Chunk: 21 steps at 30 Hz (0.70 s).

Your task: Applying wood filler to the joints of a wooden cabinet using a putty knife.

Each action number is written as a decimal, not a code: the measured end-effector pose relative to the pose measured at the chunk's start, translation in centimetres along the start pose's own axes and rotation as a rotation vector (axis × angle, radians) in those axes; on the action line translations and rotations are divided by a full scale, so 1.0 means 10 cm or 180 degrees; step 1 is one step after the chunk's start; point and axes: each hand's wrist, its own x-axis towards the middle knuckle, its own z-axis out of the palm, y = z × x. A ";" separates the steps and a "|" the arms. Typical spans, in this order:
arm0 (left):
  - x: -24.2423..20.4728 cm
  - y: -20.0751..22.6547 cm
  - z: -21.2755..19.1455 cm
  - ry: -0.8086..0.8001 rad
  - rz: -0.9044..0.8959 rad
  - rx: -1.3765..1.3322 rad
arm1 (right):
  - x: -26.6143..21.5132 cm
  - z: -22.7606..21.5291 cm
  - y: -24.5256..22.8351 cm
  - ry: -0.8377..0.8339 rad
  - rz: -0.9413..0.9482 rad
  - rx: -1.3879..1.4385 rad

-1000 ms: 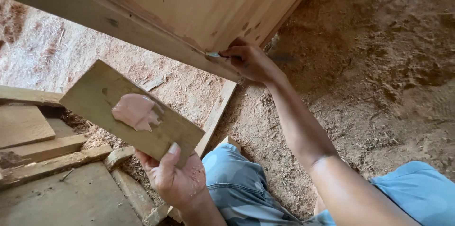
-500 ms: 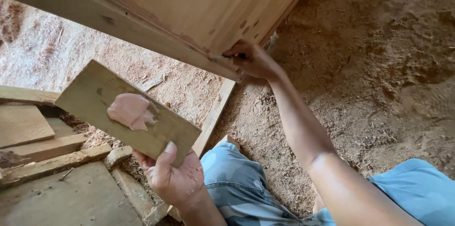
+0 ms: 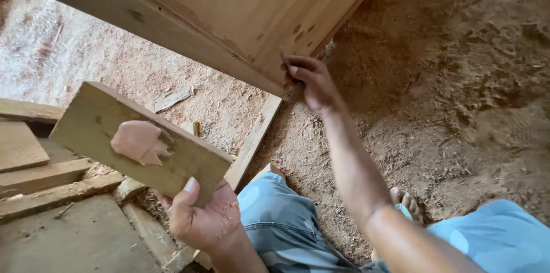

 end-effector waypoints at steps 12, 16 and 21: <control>0.02 0.26 -0.74 0.0054 -0.0047 0.0128 | -0.46 0.89 1.26 0.1488 -0.0899 -0.0698; 0.04 0.26 -0.63 0.0062 0.0108 0.0019 | -0.39 0.85 1.42 0.1564 -0.0784 -0.0779; 0.08 0.30 -0.78 0.0209 -0.0031 0.0228 | -0.28 0.86 1.31 0.1747 -0.0743 -0.0976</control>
